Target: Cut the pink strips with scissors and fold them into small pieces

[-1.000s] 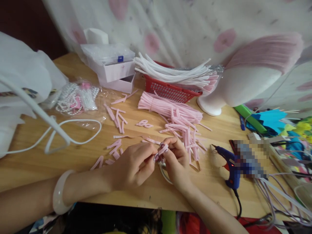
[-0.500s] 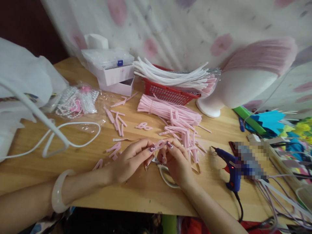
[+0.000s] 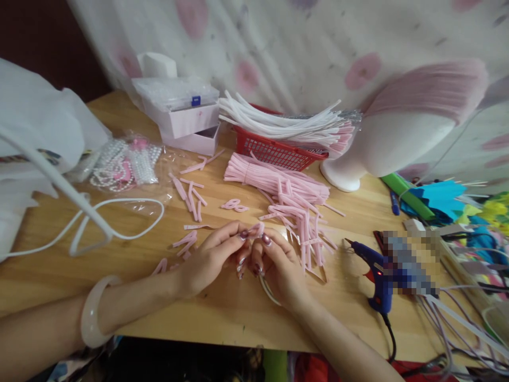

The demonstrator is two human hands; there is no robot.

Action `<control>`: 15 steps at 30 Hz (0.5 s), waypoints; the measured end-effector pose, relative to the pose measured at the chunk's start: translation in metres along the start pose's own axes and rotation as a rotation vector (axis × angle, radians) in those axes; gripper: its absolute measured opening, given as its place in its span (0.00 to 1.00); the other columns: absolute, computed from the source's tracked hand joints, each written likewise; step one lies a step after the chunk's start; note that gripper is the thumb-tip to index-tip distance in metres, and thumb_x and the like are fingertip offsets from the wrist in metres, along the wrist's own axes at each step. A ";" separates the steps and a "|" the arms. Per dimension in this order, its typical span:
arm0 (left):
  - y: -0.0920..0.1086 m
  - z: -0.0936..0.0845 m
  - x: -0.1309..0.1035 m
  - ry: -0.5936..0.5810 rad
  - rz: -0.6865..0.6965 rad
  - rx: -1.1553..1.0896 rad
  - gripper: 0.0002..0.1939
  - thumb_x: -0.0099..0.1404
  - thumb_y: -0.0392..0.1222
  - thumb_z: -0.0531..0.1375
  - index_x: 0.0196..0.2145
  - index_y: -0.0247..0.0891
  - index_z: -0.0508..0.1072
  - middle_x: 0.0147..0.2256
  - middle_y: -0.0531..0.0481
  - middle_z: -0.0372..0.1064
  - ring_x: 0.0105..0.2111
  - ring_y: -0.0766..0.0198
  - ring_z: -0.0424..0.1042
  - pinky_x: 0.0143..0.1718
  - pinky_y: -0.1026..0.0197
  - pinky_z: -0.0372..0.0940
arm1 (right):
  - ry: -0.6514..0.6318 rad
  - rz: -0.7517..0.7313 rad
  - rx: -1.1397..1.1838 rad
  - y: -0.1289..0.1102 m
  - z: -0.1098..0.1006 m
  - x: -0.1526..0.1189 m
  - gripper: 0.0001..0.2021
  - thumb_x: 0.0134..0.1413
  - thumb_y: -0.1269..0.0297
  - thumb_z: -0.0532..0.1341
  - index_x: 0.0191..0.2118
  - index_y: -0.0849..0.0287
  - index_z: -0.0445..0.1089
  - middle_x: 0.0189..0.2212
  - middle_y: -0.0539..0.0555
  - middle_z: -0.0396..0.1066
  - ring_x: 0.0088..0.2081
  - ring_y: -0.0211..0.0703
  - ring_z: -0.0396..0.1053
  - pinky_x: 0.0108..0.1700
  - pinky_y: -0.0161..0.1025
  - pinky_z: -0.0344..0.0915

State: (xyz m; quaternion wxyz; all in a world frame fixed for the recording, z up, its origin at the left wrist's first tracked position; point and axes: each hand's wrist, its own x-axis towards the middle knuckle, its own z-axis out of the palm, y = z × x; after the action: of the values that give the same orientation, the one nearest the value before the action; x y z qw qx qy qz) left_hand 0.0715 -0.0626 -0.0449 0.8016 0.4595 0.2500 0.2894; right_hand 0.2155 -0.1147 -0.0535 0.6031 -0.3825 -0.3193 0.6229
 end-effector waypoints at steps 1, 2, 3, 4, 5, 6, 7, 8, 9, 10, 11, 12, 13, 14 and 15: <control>0.000 0.000 0.000 0.016 -0.010 -0.010 0.10 0.66 0.48 0.59 0.33 0.38 0.68 0.25 0.56 0.61 0.26 0.66 0.64 0.28 0.63 0.63 | -0.009 0.005 -0.001 0.002 -0.001 0.000 0.11 0.55 0.53 0.68 0.37 0.55 0.76 0.15 0.43 0.62 0.19 0.36 0.59 0.23 0.35 0.63; 0.001 0.000 -0.001 0.030 -0.022 -0.022 0.11 0.66 0.48 0.59 0.33 0.38 0.67 0.25 0.56 0.61 0.26 0.66 0.65 0.29 0.63 0.63 | -0.015 0.007 -0.012 0.004 -0.002 -0.001 0.11 0.54 0.54 0.68 0.40 0.55 0.76 0.15 0.43 0.62 0.19 0.36 0.59 0.23 0.35 0.63; 0.001 0.001 -0.001 0.040 -0.034 -0.036 0.11 0.66 0.48 0.58 0.33 0.38 0.66 0.25 0.56 0.61 0.26 0.65 0.65 0.29 0.62 0.63 | -0.019 0.009 -0.030 0.006 -0.002 -0.001 0.12 0.54 0.55 0.69 0.42 0.54 0.76 0.16 0.43 0.63 0.18 0.35 0.58 0.23 0.35 0.63; 0.002 0.001 -0.001 0.049 -0.044 -0.052 0.11 0.66 0.48 0.58 0.33 0.39 0.65 0.25 0.56 0.62 0.26 0.65 0.66 0.29 0.62 0.63 | -0.025 0.012 -0.049 0.007 -0.003 -0.001 0.13 0.54 0.56 0.69 0.44 0.54 0.76 0.16 0.43 0.65 0.18 0.34 0.58 0.23 0.34 0.61; 0.002 0.001 -0.001 0.058 -0.055 -0.066 0.11 0.66 0.48 0.59 0.33 0.39 0.65 0.25 0.56 0.61 0.26 0.65 0.66 0.30 0.61 0.63 | -0.032 0.018 -0.065 0.008 -0.004 -0.002 0.14 0.54 0.57 0.69 0.46 0.54 0.76 0.17 0.43 0.66 0.17 0.32 0.58 0.23 0.33 0.60; 0.003 0.001 -0.002 0.069 -0.063 -0.077 0.11 0.65 0.48 0.59 0.33 0.39 0.64 0.25 0.56 0.61 0.26 0.65 0.66 0.30 0.61 0.64 | -0.042 0.028 -0.079 0.009 -0.004 -0.002 0.15 0.54 0.58 0.69 0.47 0.53 0.76 0.19 0.44 0.68 0.17 0.32 0.57 0.22 0.32 0.58; 0.004 0.001 -0.002 0.079 -0.070 -0.078 0.10 0.65 0.48 0.59 0.33 0.40 0.64 0.26 0.56 0.61 0.26 0.66 0.65 0.30 0.60 0.63 | -0.050 0.037 -0.087 0.009 -0.005 -0.003 0.16 0.53 0.59 0.70 0.49 0.53 0.75 0.20 0.45 0.70 0.17 0.31 0.57 0.21 0.31 0.57; 0.004 0.001 -0.001 0.087 -0.073 -0.072 0.10 0.64 0.48 0.59 0.33 0.40 0.65 0.26 0.56 0.61 0.26 0.66 0.64 0.30 0.61 0.63 | -0.055 0.045 -0.093 0.009 -0.005 -0.003 0.16 0.53 0.60 0.70 0.49 0.53 0.75 0.21 0.45 0.71 0.16 0.31 0.57 0.20 0.31 0.55; 0.004 0.000 -0.001 0.092 -0.072 -0.059 0.10 0.64 0.48 0.59 0.34 0.39 0.65 0.26 0.56 0.60 0.25 0.66 0.63 0.29 0.61 0.62 | -0.058 0.050 -0.099 0.010 -0.005 -0.003 0.16 0.53 0.60 0.69 0.48 0.53 0.75 0.21 0.45 0.71 0.16 0.31 0.56 0.20 0.31 0.54; 0.005 0.000 -0.001 0.095 -0.069 -0.041 0.11 0.64 0.49 0.59 0.34 0.39 0.66 0.26 0.56 0.60 0.25 0.67 0.62 0.28 0.62 0.60 | -0.055 0.050 -0.107 0.010 -0.005 -0.003 0.16 0.54 0.60 0.69 0.48 0.53 0.74 0.20 0.45 0.70 0.16 0.30 0.55 0.19 0.30 0.53; 0.005 0.000 -0.001 0.098 -0.062 -0.020 0.11 0.63 0.49 0.59 0.35 0.39 0.66 0.26 0.56 0.59 0.25 0.67 0.61 0.27 0.63 0.59 | -0.052 0.051 -0.116 0.011 -0.005 -0.003 0.15 0.54 0.61 0.69 0.48 0.53 0.74 0.19 0.44 0.70 0.16 0.30 0.54 0.19 0.30 0.53; 0.006 -0.001 -0.001 0.099 -0.051 0.004 0.12 0.63 0.50 0.60 0.34 0.39 0.66 0.25 0.57 0.59 0.25 0.67 0.60 0.27 0.63 0.58 | -0.055 0.050 -0.123 0.011 -0.006 -0.003 0.15 0.54 0.61 0.69 0.48 0.53 0.74 0.19 0.44 0.69 0.15 0.30 0.53 0.19 0.30 0.53; 0.006 -0.001 -0.001 0.097 -0.042 0.025 0.12 0.63 0.50 0.59 0.34 0.38 0.66 0.25 0.57 0.59 0.25 0.67 0.59 0.27 0.63 0.57 | -0.063 0.050 -0.131 0.012 -0.007 -0.003 0.15 0.55 0.61 0.69 0.48 0.53 0.73 0.20 0.45 0.70 0.15 0.30 0.53 0.19 0.30 0.53; 0.007 -0.001 -0.002 0.092 -0.033 0.041 0.12 0.64 0.50 0.59 0.33 0.39 0.66 0.25 0.57 0.58 0.25 0.68 0.58 0.27 0.63 0.57 | -0.074 0.043 -0.141 0.012 -0.008 -0.003 0.15 0.55 0.61 0.68 0.49 0.53 0.73 0.20 0.45 0.69 0.16 0.30 0.52 0.19 0.30 0.54; 0.007 -0.002 -0.002 0.082 -0.025 0.053 0.12 0.64 0.49 0.59 0.32 0.39 0.65 0.25 0.57 0.58 0.25 0.67 0.58 0.27 0.63 0.56 | -0.082 0.024 -0.157 0.012 -0.009 -0.004 0.15 0.56 0.60 0.68 0.49 0.52 0.74 0.20 0.45 0.69 0.16 0.30 0.53 0.20 0.31 0.55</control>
State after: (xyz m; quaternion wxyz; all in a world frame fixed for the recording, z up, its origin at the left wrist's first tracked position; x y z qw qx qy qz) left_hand 0.0675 -0.0601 -0.0391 0.7818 0.4650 0.2959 0.2915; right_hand 0.2171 -0.1198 -0.0680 0.5502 -0.4065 -0.3873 0.6181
